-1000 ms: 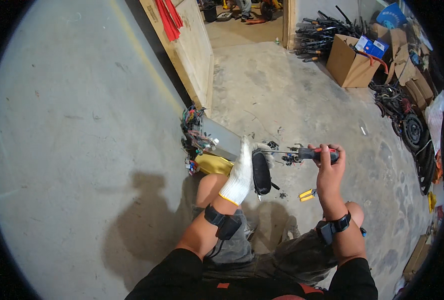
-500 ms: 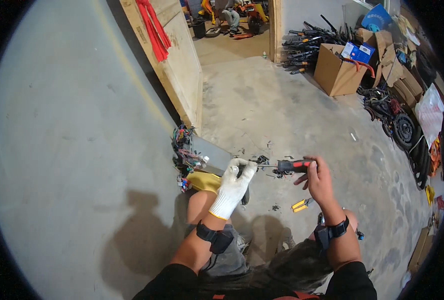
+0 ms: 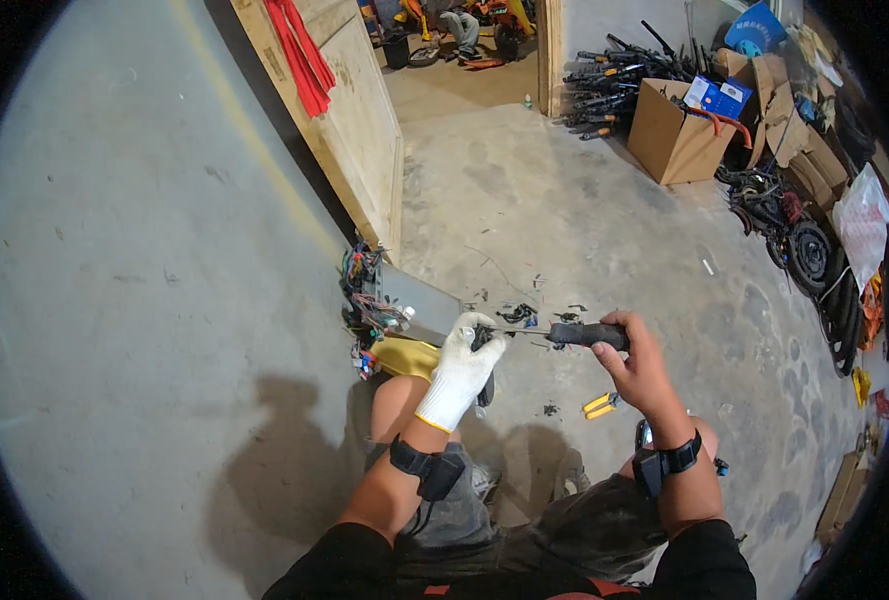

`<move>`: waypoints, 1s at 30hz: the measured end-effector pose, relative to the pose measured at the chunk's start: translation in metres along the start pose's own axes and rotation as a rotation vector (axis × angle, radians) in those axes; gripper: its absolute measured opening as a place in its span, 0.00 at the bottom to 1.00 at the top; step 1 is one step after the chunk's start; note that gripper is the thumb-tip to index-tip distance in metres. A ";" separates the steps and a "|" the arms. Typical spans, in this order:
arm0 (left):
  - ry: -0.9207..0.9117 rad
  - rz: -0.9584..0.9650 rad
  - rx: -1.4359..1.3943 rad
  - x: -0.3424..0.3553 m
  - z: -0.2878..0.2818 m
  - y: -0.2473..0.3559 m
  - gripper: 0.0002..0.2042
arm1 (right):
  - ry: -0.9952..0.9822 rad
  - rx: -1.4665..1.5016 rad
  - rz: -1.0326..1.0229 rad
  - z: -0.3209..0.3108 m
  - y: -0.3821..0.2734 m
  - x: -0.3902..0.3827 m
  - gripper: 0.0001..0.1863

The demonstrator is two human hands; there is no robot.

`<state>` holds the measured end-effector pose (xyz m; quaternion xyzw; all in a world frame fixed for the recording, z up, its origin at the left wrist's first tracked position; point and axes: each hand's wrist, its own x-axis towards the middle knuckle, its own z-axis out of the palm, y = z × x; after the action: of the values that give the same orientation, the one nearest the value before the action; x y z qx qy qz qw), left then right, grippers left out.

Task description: Repairing and testing a digital instrument cluster for a motorcycle or scooter by manipulating wires and using a screwdriver.

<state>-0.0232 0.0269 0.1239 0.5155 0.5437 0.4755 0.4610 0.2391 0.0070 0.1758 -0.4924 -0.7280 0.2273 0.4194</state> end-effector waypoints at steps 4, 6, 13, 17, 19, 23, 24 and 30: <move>0.000 -0.003 0.028 0.001 0.000 0.001 0.12 | -0.060 0.062 -0.093 0.001 0.012 0.002 0.18; 0.002 -0.010 0.008 -0.001 0.001 0.005 0.12 | 0.099 0.102 -0.099 0.010 0.017 -0.001 0.18; -0.021 0.081 0.026 0.002 0.001 -0.009 0.12 | -0.281 0.211 0.565 -0.007 0.018 0.009 0.17; -0.035 -0.026 -0.067 0.000 0.000 0.000 0.12 | -0.060 0.024 -0.029 -0.002 0.013 0.001 0.20; -0.042 -0.018 -0.052 0.000 0.000 0.002 0.12 | 0.014 0.063 -0.175 0.001 0.015 0.001 0.21; -0.061 -0.014 -0.036 -0.003 0.003 0.005 0.11 | 0.149 0.258 0.047 0.011 0.018 -0.001 0.21; -0.057 -0.013 -0.034 -0.003 0.000 0.004 0.11 | 0.010 0.279 0.273 0.003 0.017 0.002 0.21; -0.025 0.009 0.028 -0.001 -0.001 0.000 0.11 | -0.099 0.179 0.277 0.001 0.015 0.004 0.20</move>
<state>-0.0243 0.0257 0.1238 0.5303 0.5423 0.4632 0.4583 0.2454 0.0167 0.1651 -0.5368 -0.6500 0.3709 0.3897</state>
